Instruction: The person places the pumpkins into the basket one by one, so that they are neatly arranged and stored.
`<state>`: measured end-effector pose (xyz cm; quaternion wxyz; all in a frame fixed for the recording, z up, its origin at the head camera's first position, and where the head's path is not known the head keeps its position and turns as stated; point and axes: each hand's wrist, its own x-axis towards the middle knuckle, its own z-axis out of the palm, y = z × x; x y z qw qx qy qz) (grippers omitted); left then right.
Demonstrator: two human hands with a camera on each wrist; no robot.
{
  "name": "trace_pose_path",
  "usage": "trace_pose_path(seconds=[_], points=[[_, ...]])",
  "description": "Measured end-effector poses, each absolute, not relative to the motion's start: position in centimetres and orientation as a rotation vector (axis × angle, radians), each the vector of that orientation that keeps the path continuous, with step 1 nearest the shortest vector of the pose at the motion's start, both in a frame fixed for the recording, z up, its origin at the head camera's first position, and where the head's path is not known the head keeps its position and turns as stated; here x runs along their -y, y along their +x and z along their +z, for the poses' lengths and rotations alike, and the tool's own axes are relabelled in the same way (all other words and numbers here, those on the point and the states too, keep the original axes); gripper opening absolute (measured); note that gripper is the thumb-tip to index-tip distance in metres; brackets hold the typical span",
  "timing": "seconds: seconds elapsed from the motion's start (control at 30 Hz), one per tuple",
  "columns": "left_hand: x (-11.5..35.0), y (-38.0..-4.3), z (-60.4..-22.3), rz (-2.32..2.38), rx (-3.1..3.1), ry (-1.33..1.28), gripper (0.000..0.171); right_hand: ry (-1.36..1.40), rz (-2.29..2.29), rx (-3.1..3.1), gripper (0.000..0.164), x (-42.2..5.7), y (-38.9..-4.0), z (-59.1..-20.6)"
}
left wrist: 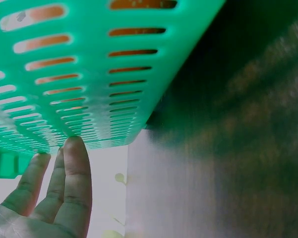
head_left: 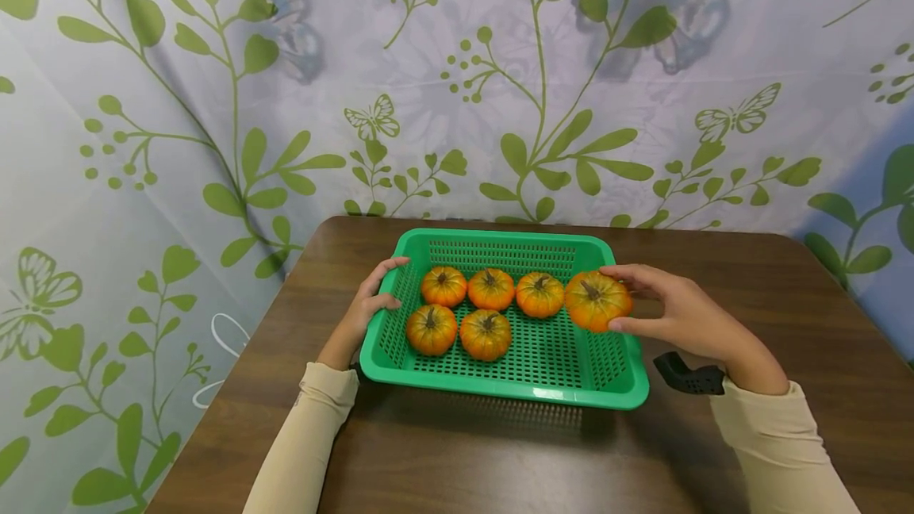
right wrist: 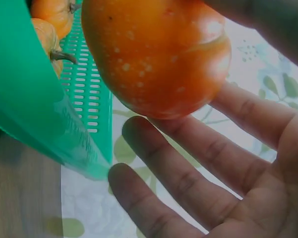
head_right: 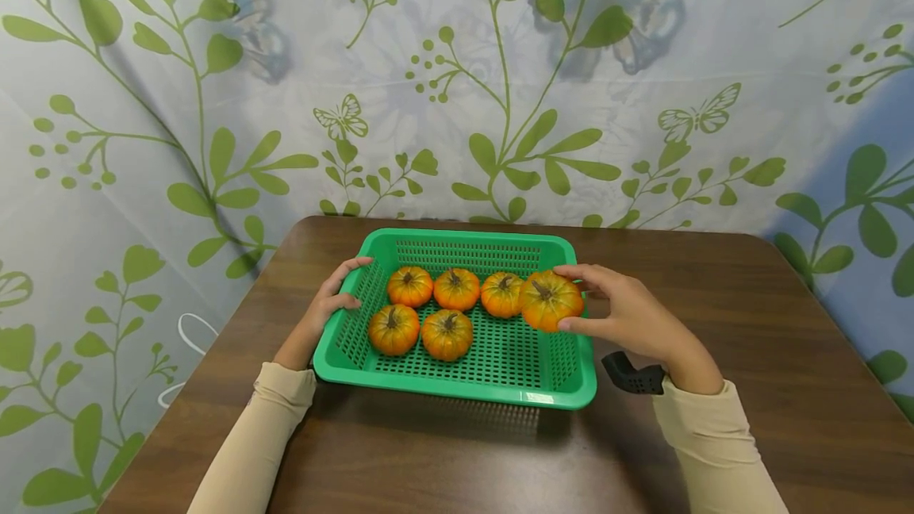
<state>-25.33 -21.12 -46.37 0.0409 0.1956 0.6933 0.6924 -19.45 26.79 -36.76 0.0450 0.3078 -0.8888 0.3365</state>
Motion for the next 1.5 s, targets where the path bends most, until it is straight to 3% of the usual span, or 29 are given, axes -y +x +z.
trace_pose_path(seconds=[0.83, 1.5], points=[[21.0, -25.4, -46.1, 2.103, -2.153, 0.576, 0.079, 1.313, 0.929, 2.976, 0.068, -23.4, -22.1, -33.9], [21.0, -25.4, -46.2, 2.109, -2.145, 0.572, 0.079, 1.438, 0.838, 3.129, 0.065, -20.1, -24.0, -35.2]])
